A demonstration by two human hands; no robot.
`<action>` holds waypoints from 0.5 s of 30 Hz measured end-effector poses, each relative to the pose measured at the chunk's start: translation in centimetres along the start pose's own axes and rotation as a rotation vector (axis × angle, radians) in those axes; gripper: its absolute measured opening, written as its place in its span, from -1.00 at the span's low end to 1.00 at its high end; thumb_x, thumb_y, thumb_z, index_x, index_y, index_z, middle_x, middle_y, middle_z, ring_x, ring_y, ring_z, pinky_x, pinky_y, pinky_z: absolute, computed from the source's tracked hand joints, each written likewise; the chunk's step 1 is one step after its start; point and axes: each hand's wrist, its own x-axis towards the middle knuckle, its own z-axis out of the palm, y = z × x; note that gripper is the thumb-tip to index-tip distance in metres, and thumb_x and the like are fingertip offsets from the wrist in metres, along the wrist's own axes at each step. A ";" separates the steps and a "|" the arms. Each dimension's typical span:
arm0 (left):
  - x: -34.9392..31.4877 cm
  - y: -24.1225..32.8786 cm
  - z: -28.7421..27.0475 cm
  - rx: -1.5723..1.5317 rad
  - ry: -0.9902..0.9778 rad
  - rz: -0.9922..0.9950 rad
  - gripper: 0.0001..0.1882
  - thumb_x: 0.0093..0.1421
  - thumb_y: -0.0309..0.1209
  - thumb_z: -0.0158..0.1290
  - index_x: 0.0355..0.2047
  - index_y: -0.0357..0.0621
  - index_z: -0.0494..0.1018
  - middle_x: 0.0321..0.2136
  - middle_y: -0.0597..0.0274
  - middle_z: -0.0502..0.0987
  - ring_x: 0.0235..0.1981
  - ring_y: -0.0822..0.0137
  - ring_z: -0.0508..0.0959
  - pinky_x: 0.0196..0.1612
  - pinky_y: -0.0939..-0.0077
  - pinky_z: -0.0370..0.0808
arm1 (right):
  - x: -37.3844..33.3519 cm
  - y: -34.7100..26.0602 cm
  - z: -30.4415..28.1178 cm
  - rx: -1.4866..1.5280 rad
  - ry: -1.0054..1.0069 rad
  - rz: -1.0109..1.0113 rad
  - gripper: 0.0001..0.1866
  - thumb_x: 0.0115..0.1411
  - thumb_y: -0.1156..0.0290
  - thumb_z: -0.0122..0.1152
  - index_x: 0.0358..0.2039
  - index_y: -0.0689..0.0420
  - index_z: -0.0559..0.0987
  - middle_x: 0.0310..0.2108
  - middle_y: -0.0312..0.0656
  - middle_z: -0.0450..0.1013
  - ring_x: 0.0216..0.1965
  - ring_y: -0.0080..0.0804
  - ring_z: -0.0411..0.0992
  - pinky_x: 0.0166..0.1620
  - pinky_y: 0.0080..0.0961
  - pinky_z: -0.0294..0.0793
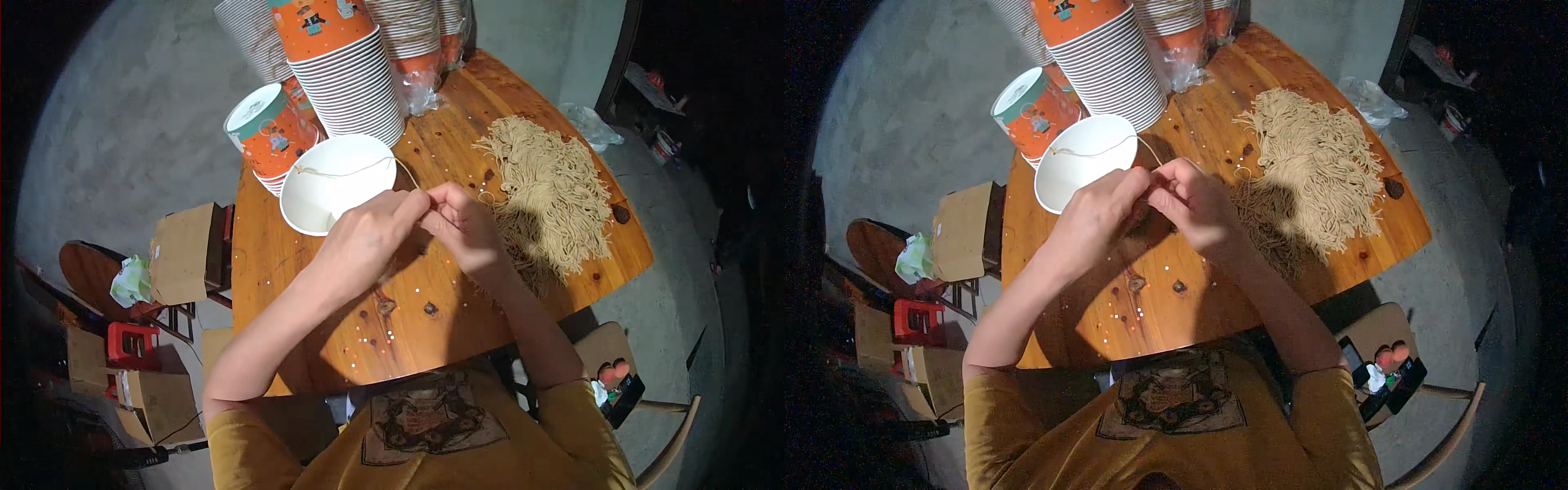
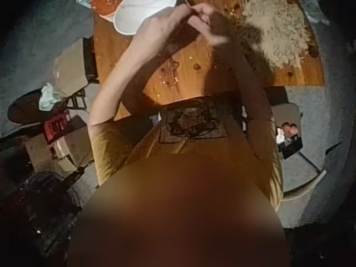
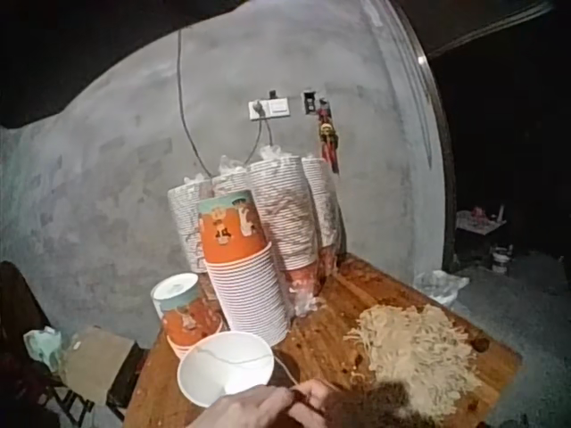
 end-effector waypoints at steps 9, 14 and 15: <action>-0.5 -1.4 -0.6 -0.102 0.050 -0.064 -0.77 -0.03 -0.59 -0.01 -0.32 -0.20 0.26 -0.45 0.03 0.38 -0.36 0.01 0.45 -0.34 0.25 0.41 | 0.3 -1.1 0.4 -0.078 0.063 0.036 -0.86 0.15 0.43 0.14 -0.45 0.24 0.45 -0.56 -0.27 0.33 -0.58 -0.62 0.24 -0.51 -0.57 0.23; -1.0 -3.7 0.0 -0.328 0.182 -0.288 -0.87 0.14 -0.55 -0.02 -0.30 -0.27 0.30 -0.42 0.01 0.40 -0.37 0.02 0.44 -0.32 0.30 0.39 | 0.6 -1.2 1.2 -0.263 0.162 0.036 -0.86 0.13 0.42 0.16 -0.46 0.23 0.46 -0.55 -0.22 0.35 -0.56 -0.51 0.29 -0.47 -0.53 0.26; -1.1 -3.9 -0.2 -0.386 0.125 -0.390 -0.87 0.16 -0.53 -0.02 -0.28 -0.28 0.32 -0.41 0.01 0.43 -0.37 0.08 0.46 -0.30 0.34 0.40 | 0.7 -0.7 1.4 -0.333 0.201 -0.054 -0.86 0.12 0.41 0.16 -0.46 0.22 0.47 -0.57 -0.21 0.34 -0.56 -0.47 0.30 -0.46 -0.53 0.28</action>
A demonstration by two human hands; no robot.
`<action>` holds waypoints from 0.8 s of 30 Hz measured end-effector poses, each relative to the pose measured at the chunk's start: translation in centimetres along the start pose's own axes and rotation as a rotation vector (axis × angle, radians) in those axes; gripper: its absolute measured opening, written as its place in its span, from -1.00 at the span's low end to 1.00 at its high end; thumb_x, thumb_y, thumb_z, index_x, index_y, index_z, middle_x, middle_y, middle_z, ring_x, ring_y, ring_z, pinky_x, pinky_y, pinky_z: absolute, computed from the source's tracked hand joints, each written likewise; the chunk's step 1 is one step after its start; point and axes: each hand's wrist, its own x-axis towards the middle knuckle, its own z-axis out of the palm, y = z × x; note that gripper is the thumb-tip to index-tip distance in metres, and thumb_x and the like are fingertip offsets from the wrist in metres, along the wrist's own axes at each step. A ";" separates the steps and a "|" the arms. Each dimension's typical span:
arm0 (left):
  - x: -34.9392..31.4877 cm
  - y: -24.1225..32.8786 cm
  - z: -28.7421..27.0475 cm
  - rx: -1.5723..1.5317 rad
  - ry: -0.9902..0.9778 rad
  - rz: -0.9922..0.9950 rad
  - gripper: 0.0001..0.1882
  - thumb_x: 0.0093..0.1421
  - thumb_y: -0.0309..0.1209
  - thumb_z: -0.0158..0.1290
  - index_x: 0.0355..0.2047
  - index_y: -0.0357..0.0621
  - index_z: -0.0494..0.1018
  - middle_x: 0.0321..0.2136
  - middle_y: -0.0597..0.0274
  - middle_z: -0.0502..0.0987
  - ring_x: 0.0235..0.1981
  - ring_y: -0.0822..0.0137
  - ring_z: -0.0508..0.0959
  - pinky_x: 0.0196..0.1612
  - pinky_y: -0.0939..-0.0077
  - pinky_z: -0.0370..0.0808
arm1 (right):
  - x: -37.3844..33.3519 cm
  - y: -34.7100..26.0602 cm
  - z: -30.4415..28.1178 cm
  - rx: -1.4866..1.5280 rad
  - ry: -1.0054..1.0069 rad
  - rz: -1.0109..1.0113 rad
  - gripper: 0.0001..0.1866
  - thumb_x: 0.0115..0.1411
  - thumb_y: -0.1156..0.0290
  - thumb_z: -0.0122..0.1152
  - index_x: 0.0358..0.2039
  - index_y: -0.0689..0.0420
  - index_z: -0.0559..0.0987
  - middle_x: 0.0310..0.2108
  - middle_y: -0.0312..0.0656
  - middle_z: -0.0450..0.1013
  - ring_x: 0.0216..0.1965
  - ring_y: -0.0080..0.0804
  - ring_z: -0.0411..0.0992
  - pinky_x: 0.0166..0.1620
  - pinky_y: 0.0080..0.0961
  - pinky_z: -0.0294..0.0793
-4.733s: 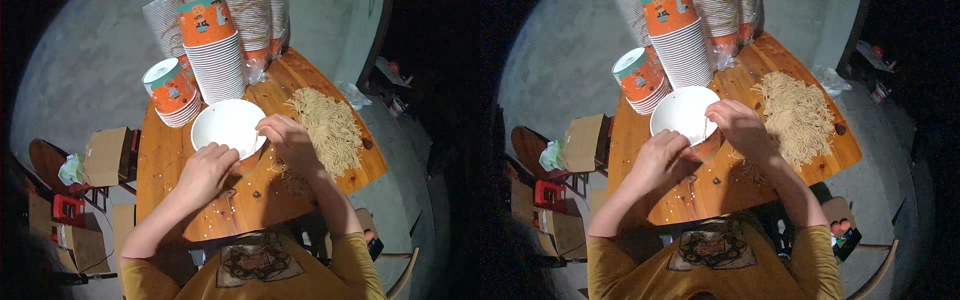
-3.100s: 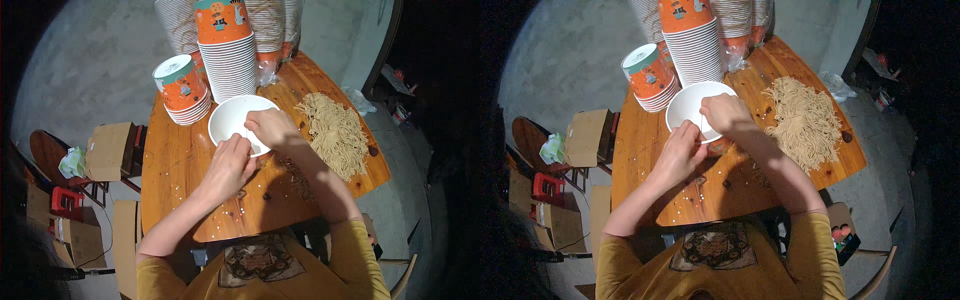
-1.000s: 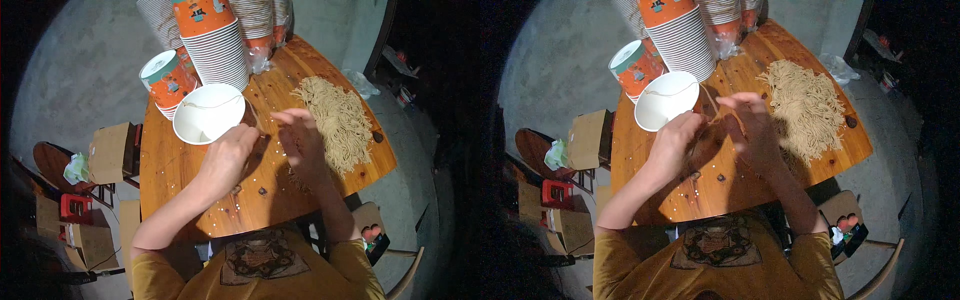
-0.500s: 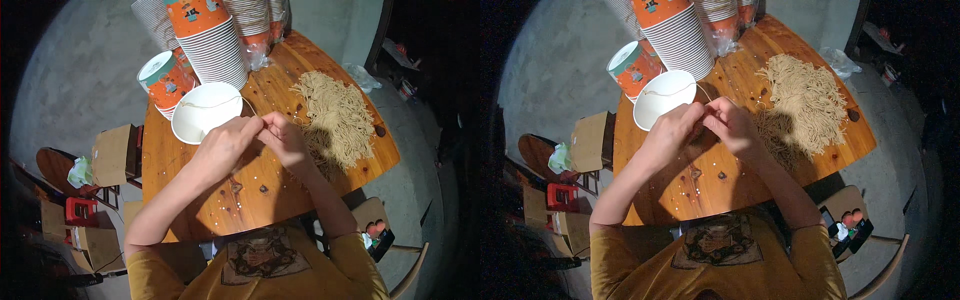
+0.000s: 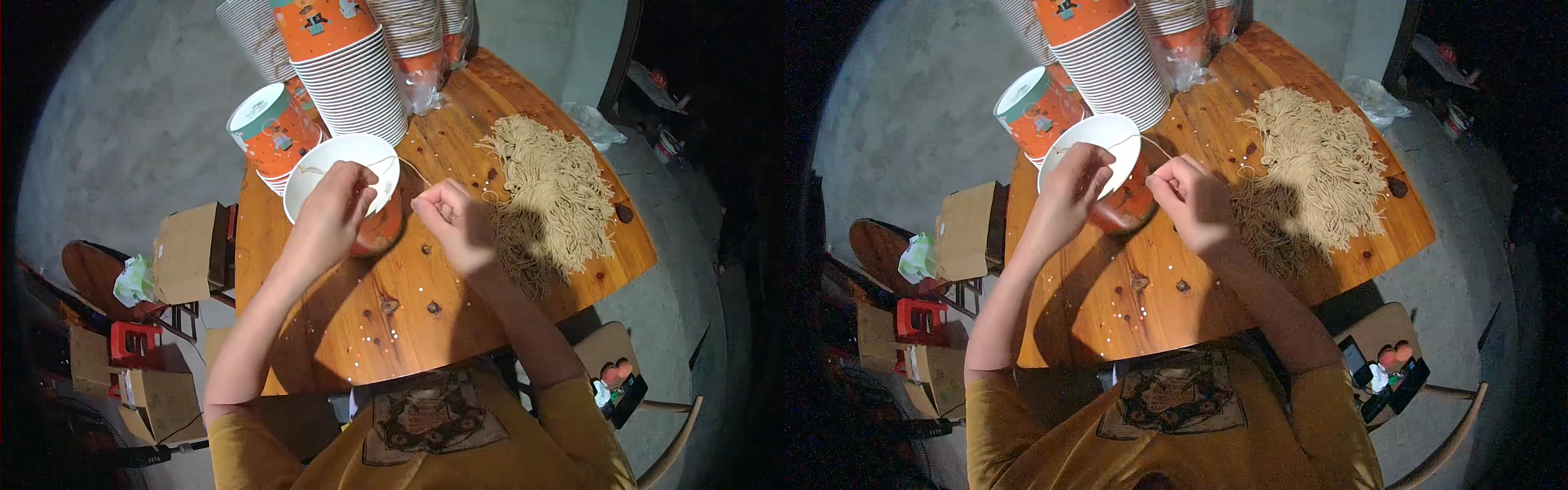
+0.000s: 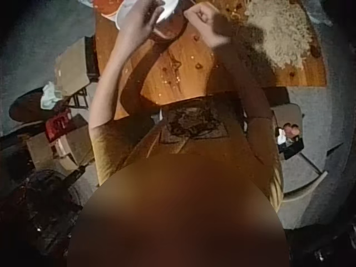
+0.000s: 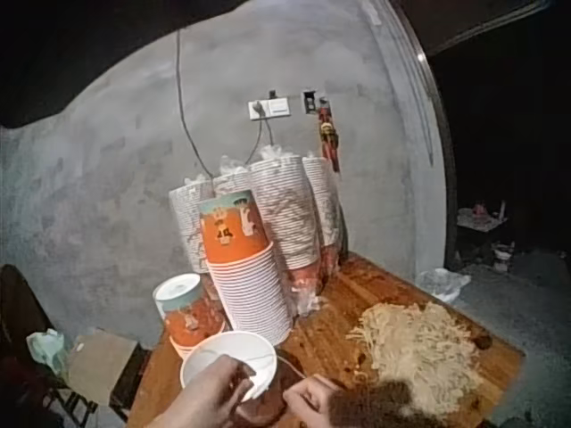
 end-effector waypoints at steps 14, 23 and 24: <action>-0.6 1.9 0.5 0.228 -0.077 0.278 -0.81 0.05 -0.52 0.09 -0.29 -0.21 0.39 -0.33 0.12 0.33 -0.22 0.10 0.34 -0.13 0.28 0.30 | 0.1 1.8 0.5 0.471 -0.262 0.250 -0.78 0.22 0.26 0.08 -0.44 0.13 0.53 -0.59 -0.46 0.36 -0.57 -0.76 0.21 -0.52 -0.72 0.19; -0.4 1.8 1.0 0.188 -0.048 0.270 -0.91 0.06 -0.56 0.06 -0.42 -0.24 0.37 -0.41 0.12 0.33 -0.28 0.10 0.34 -0.20 0.31 0.30 | -0.1 1.1 -0.1 0.509 -0.300 0.305 -0.80 0.21 0.29 0.10 -0.43 0.16 0.51 -0.56 -0.46 0.37 -0.53 -0.78 0.24 -0.48 -0.75 0.23; -0.4 1.7 1.1 0.195 -0.035 0.268 -0.92 0.06 -0.57 0.05 -0.43 -0.24 0.36 -0.40 0.12 0.33 -0.28 0.09 0.34 -0.20 0.31 0.29 | -0.2 1.3 0.2 0.544 -0.271 0.293 -0.83 0.20 0.33 0.11 -0.43 0.16 0.51 -0.55 -0.46 0.38 -0.52 -0.79 0.24 -0.46 -0.76 0.24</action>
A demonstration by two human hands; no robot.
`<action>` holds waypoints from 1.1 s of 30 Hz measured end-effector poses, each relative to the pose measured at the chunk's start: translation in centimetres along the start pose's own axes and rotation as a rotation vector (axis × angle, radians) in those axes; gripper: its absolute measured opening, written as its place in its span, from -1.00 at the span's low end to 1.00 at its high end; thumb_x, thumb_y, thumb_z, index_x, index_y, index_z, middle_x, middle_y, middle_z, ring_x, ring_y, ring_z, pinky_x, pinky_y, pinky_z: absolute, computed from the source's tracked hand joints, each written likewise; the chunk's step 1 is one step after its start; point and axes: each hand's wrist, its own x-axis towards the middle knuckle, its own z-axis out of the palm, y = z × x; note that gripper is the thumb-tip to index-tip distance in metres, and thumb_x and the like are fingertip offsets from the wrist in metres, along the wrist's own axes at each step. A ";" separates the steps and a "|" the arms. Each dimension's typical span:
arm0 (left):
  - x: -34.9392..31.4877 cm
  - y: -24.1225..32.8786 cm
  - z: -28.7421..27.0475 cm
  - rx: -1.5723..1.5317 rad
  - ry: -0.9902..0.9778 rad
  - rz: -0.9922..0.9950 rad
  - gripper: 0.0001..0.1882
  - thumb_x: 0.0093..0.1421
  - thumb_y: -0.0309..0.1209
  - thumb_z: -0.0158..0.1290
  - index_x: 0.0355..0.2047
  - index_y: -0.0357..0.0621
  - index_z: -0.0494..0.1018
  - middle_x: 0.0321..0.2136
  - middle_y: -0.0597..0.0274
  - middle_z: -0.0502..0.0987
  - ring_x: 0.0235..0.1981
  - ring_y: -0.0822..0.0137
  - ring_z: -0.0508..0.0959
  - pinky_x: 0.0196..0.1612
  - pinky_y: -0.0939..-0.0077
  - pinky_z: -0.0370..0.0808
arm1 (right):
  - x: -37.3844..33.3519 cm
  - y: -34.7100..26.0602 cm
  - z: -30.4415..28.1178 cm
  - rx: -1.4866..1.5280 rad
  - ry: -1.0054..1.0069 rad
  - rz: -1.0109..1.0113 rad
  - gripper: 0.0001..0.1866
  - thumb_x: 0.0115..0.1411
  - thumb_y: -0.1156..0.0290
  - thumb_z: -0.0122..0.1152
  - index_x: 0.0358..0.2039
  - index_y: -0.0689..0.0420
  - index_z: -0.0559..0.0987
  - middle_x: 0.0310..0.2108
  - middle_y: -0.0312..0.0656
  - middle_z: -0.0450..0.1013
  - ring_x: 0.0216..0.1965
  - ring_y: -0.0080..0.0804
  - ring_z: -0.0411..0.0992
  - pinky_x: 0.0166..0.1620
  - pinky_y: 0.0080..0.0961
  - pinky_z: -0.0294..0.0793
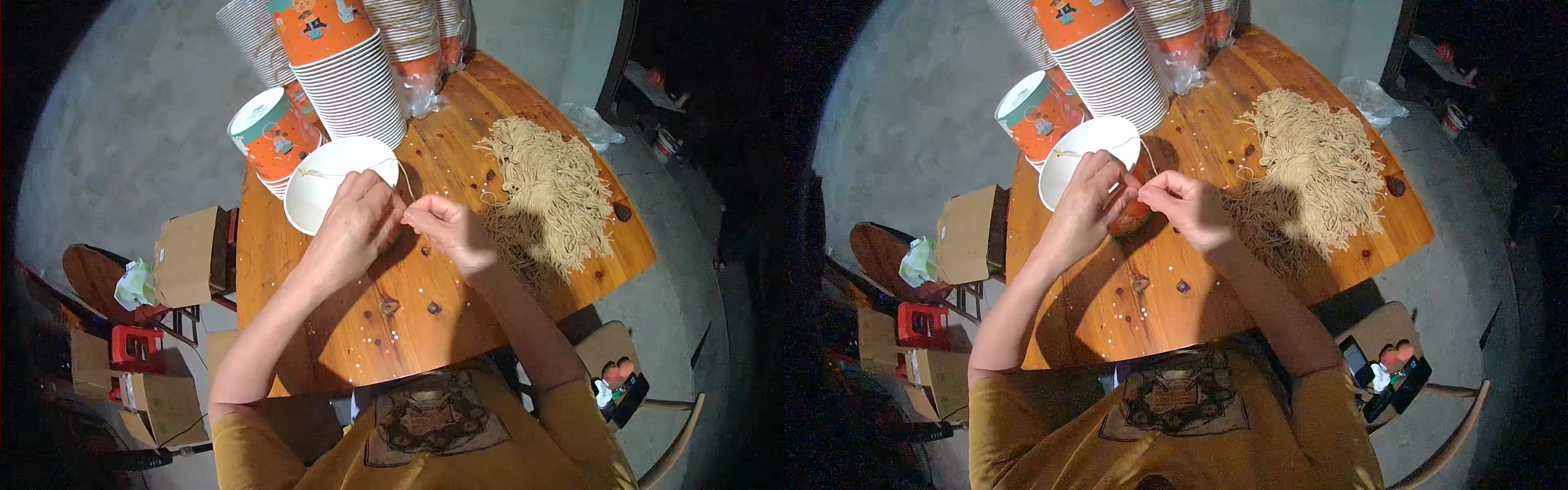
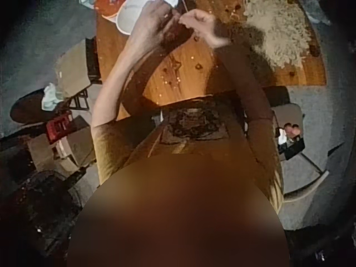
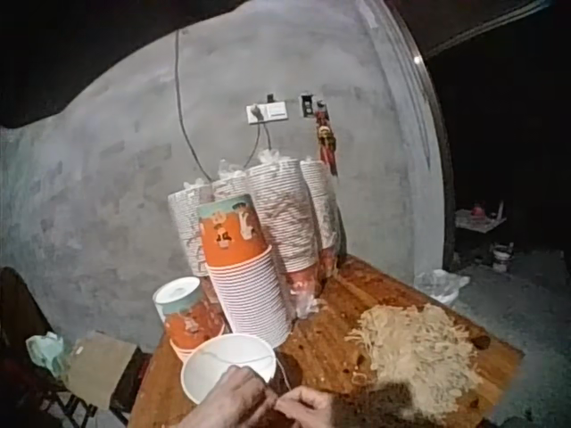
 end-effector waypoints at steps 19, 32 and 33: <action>0.4 -3.4 -0.4 -0.435 -0.212 -0.526 -0.75 0.23 -0.44 -0.10 -0.16 -0.33 0.43 -0.36 0.20 0.53 -0.36 0.44 0.48 -0.24 0.55 0.41 | 2.1 1.4 2.9 -0.414 0.372 -0.476 -0.88 -0.10 0.63 0.18 -0.56 0.18 0.41 -0.58 -0.26 0.30 -0.60 -0.49 0.30 -0.52 -0.54 0.31; 1.5 -5.2 -0.3 -0.575 -0.385 -0.578 -0.84 0.25 -0.49 -0.07 -0.20 -0.28 0.42 -0.36 0.39 0.44 -0.33 0.57 0.38 -0.23 0.69 0.34 | 2.2 1.2 2.8 -0.608 0.398 -0.416 -0.90 0.01 0.51 0.20 -0.50 0.19 0.45 -0.53 -0.26 0.34 -0.56 -0.55 0.32 -0.47 -0.59 0.32; 1.4 -5.5 0.0 -0.558 -0.343 -0.514 -0.87 0.25 -0.45 -0.05 -0.28 -0.27 0.41 -0.45 0.39 0.42 -0.41 0.57 0.35 -0.32 0.67 0.33 | 2.3 1.2 2.7 -0.667 0.401 -0.410 -0.89 0.02 0.49 0.21 -0.50 0.19 0.45 -0.52 -0.24 0.36 -0.55 -0.54 0.34 -0.47 -0.57 0.34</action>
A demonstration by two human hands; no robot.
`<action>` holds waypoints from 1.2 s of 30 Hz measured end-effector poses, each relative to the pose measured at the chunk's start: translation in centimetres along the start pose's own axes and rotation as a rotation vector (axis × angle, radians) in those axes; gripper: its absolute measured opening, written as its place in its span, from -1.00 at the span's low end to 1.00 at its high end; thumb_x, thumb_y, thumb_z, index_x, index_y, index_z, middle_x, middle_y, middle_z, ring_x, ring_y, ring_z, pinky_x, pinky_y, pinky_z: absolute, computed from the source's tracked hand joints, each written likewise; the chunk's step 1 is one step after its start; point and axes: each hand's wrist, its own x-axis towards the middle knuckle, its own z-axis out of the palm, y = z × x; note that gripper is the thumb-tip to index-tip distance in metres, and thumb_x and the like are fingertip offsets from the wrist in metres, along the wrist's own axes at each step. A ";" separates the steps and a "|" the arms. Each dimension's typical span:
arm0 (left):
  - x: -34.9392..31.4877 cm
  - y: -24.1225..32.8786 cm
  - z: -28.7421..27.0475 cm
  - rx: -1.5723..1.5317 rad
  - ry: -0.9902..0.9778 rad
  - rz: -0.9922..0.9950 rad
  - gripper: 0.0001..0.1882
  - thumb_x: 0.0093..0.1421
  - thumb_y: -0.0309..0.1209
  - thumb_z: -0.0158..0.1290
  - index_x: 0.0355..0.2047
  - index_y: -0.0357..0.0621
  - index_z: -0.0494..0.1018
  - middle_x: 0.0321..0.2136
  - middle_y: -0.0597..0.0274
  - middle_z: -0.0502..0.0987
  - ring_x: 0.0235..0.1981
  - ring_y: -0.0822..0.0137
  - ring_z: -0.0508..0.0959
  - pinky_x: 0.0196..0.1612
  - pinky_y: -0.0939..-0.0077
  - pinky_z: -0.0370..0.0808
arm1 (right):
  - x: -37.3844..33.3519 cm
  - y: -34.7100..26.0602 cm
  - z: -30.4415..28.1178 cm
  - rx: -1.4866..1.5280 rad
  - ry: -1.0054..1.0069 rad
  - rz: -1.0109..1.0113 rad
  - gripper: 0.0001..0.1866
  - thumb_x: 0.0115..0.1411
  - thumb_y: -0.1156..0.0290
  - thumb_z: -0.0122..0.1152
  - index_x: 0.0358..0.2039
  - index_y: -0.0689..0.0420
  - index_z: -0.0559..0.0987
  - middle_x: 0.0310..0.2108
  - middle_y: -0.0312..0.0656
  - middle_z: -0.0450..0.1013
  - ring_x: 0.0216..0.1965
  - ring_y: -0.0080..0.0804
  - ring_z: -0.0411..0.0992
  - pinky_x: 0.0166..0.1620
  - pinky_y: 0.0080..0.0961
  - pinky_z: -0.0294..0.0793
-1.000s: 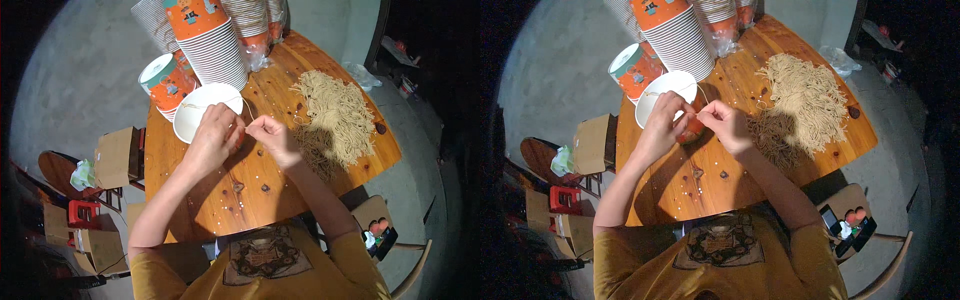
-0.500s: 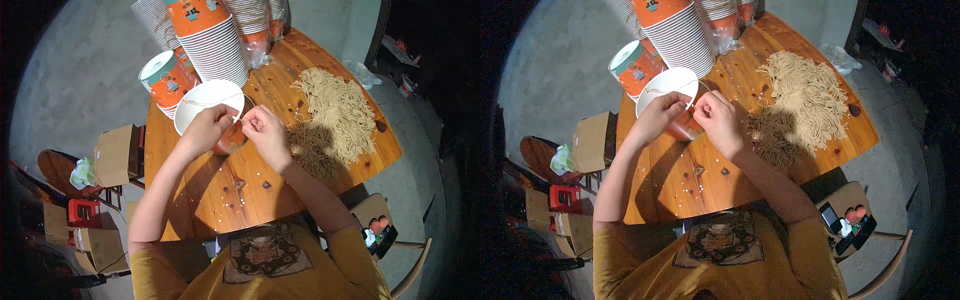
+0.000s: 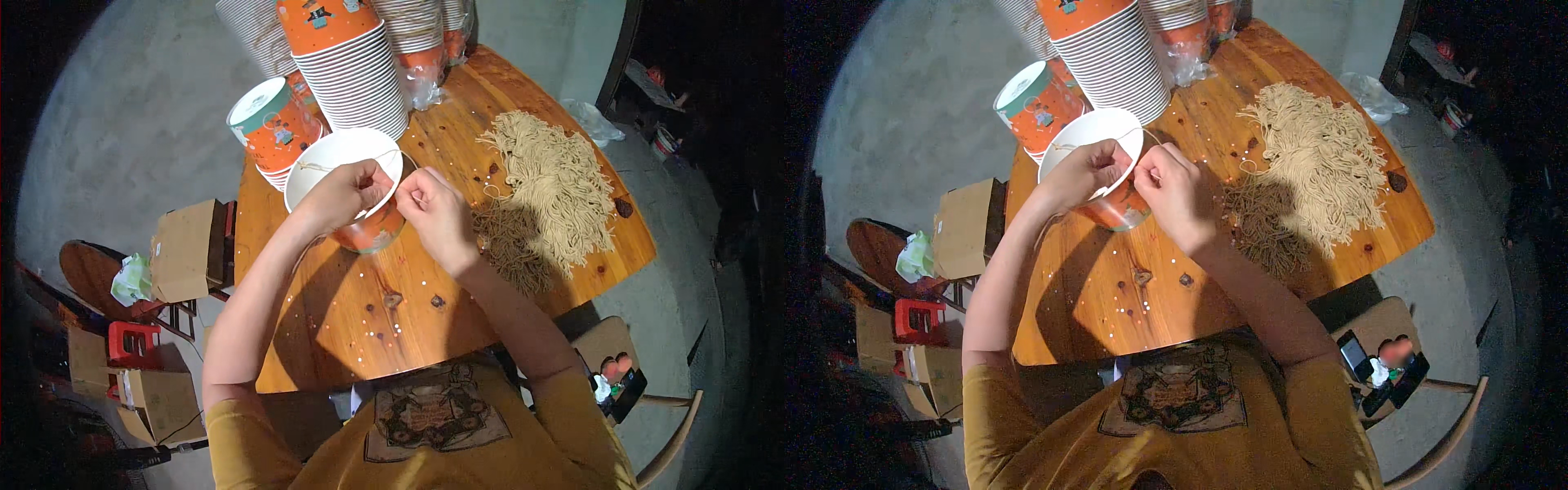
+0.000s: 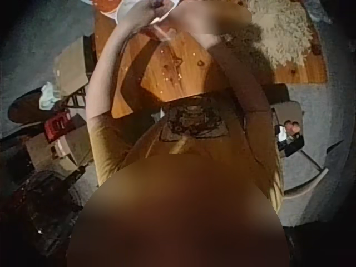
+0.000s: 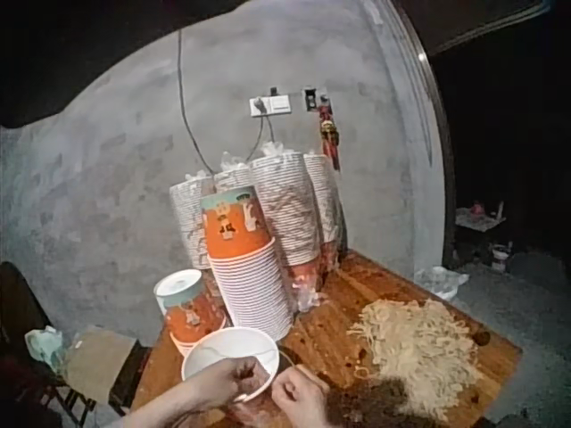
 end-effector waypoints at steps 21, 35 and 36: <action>-0.1 1.9 0.3 -0.658 0.060 -0.112 -0.89 0.26 -0.48 -0.15 -0.24 -0.24 0.31 -0.36 0.18 0.48 -0.38 0.47 0.49 -0.24 0.62 0.49 | 1.7 0.1 -4.0 0.145 -0.383 -0.101 -0.88 0.12 0.43 0.18 -0.42 0.21 0.48 -0.58 -0.33 0.32 -0.55 -0.63 0.28 -0.47 -0.61 0.28; -0.1 1.7 1.3 -0.428 -0.039 -0.021 -0.83 0.24 -0.35 -0.01 -0.27 -0.21 0.42 -0.44 0.41 0.41 -0.46 0.61 0.35 -0.36 0.73 0.31 | 4.0 -2.3 -7.5 0.400 -0.697 0.224 -0.82 0.13 0.29 0.18 -0.43 0.15 0.49 -0.55 -0.47 0.30 -0.49 -0.76 0.23 -0.43 -0.73 0.23; 0.1 1.8 1.4 -0.429 -0.041 -0.020 -0.83 0.24 -0.35 -0.01 -0.27 -0.21 0.42 -0.44 0.41 0.41 -0.46 0.61 0.35 -0.36 0.73 0.31 | 4.1 -2.2 -7.8 0.439 -0.715 0.182 -0.82 0.11 0.32 0.19 -0.43 0.18 0.50 -0.53 -0.44 0.34 -0.49 -0.72 0.26 -0.42 -0.69 0.28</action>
